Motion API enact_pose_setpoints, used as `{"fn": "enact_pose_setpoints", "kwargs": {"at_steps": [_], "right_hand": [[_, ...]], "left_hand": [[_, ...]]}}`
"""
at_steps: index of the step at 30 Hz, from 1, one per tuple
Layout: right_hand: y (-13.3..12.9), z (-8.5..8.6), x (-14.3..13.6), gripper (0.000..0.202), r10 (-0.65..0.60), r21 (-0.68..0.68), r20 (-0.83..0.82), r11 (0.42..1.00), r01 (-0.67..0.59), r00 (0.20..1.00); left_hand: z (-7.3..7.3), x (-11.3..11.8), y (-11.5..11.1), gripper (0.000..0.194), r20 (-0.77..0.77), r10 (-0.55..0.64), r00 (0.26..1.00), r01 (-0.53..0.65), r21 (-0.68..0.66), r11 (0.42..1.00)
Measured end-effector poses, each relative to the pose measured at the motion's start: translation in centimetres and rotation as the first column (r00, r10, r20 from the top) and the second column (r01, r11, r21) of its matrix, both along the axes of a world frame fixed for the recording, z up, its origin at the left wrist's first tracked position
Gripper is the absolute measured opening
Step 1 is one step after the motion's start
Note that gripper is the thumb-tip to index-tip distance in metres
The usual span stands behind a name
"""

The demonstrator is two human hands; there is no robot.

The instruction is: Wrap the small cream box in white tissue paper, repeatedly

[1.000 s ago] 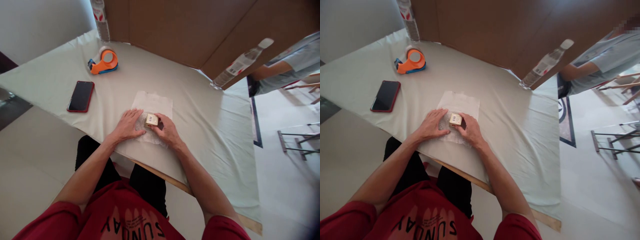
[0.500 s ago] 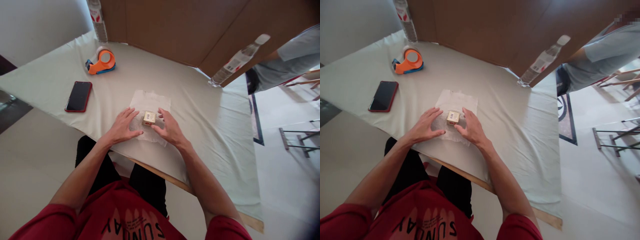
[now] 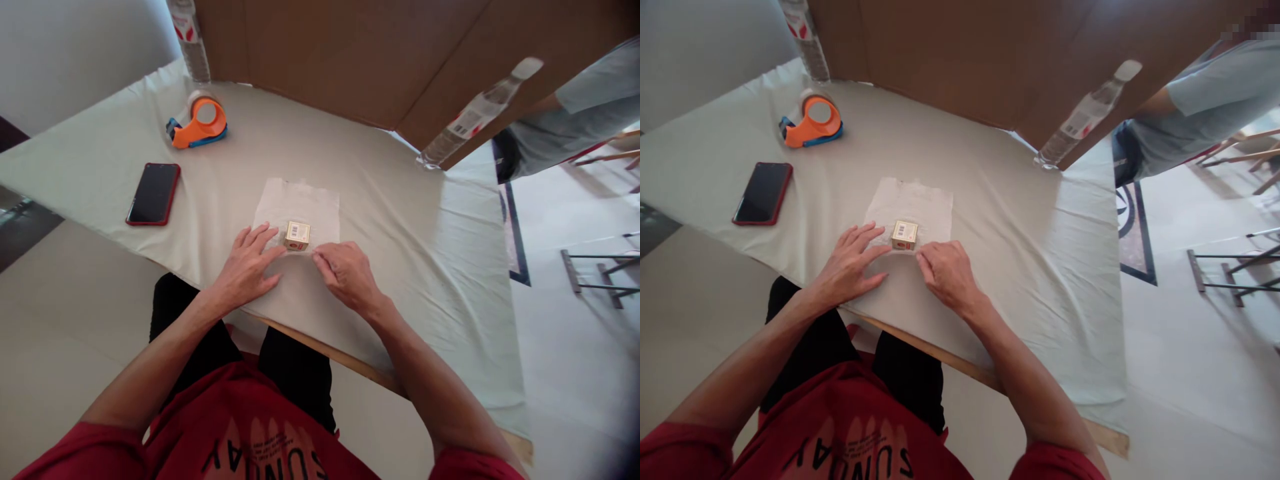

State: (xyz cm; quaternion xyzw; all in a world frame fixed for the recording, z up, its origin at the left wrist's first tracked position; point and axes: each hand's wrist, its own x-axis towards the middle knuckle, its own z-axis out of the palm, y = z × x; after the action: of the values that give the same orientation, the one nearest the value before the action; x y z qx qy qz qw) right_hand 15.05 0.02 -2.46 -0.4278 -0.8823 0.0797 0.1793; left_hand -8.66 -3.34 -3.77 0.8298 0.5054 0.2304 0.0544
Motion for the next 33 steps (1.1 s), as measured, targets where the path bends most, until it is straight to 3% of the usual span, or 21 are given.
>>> {"fn": "enact_pose_setpoints", "kwargs": {"at_steps": [3,7,14,22,33], "right_hand": [[1.1,0.5,0.2,0.026,-0.075,-0.087,-0.078,0.994,0.068,0.994],[2.1,0.9,0.0,0.020,-0.106,-0.121,-0.204,0.989,0.082,0.973],[4.2,1.2,-0.6,0.010,-0.091,-0.304,-0.354,0.952,-0.022,0.931],[4.7,0.2,-1.1,0.011,-0.177,-0.380,-0.436,0.925,-0.002,0.882],[3.7,0.0,-1.2,0.013,-0.202,-0.404,-0.435,0.915,0.010,0.878]], "left_hand": [[0.5,0.9,1.7,0.019,0.098,0.062,0.993,-0.065,0.035,0.997],[1.1,1.7,3.7,0.002,0.261,0.079,0.962,-0.076,-0.019,0.997],[1.6,2.0,4.9,0.011,0.498,0.177,0.849,-0.032,-0.286,0.958],[1.2,2.1,5.5,0.016,0.598,0.241,0.765,0.005,-0.380,0.925],[1.5,2.1,4.8,0.014,0.579,0.254,0.774,0.018,-0.422,0.907]]}}
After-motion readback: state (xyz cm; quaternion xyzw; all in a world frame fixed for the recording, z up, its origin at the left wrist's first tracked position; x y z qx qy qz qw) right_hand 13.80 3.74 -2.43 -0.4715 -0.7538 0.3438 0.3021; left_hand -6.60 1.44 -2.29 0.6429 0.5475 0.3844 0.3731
